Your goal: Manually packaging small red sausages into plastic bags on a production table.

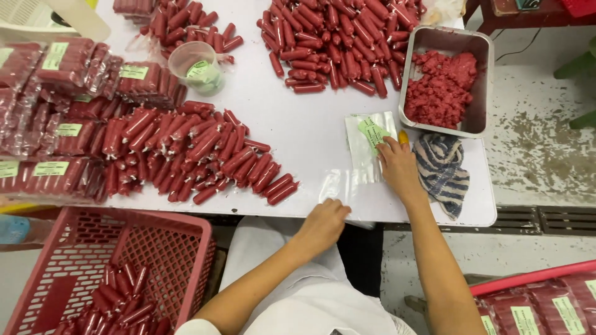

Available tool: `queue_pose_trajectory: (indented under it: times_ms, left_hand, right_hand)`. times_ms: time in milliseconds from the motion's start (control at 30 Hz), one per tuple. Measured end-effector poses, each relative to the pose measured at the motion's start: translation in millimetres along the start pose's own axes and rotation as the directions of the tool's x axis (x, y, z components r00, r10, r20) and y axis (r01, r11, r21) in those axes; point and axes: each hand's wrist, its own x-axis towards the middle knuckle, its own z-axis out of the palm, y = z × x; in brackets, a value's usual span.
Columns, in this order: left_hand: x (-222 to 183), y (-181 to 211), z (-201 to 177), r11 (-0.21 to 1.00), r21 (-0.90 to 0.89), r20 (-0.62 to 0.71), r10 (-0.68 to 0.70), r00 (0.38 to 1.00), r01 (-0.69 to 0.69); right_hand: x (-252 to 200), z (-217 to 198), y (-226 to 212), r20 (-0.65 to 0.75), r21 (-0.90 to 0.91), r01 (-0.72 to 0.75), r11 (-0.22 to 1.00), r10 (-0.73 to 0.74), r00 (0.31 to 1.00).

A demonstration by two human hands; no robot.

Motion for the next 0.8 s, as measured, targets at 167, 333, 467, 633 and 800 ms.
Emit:
queue_pose_trajectory:
  times_ms: [167,333,467,633,800]
  left_hand:
    - [25,-6,-97,0.936,-0.229,-0.113,-0.299,0.947,0.268]
    - [56,5,-129,0.848,-0.463,-0.04,-0.309,0.95,0.256]
    - [60,-6,-130,0.466,-0.793,0.068,-0.571,0.818,0.392]
    - [41,-29,-110,-0.027,-0.964,0.218,-0.646,0.732,0.263]
    - [20,-34,-133,-0.13,-0.983,0.185,-0.741,0.645,0.134]
  right_hand:
    - [-7,-40,-29,-0.299,0.326,0.146,0.934,-0.045,0.953]
    - [-33,-135,-103,0.034,0.773,-0.005,0.634,-0.034,0.999]
    - [-47,-124,-105,0.11,0.796,-0.243,0.555,0.262,0.959]
    - [-47,-136,-136,0.27,0.892,-0.343,0.294,0.262,0.926]
    - [-37,-98,-151,0.298,0.881,-0.396,0.26,0.345,0.89]
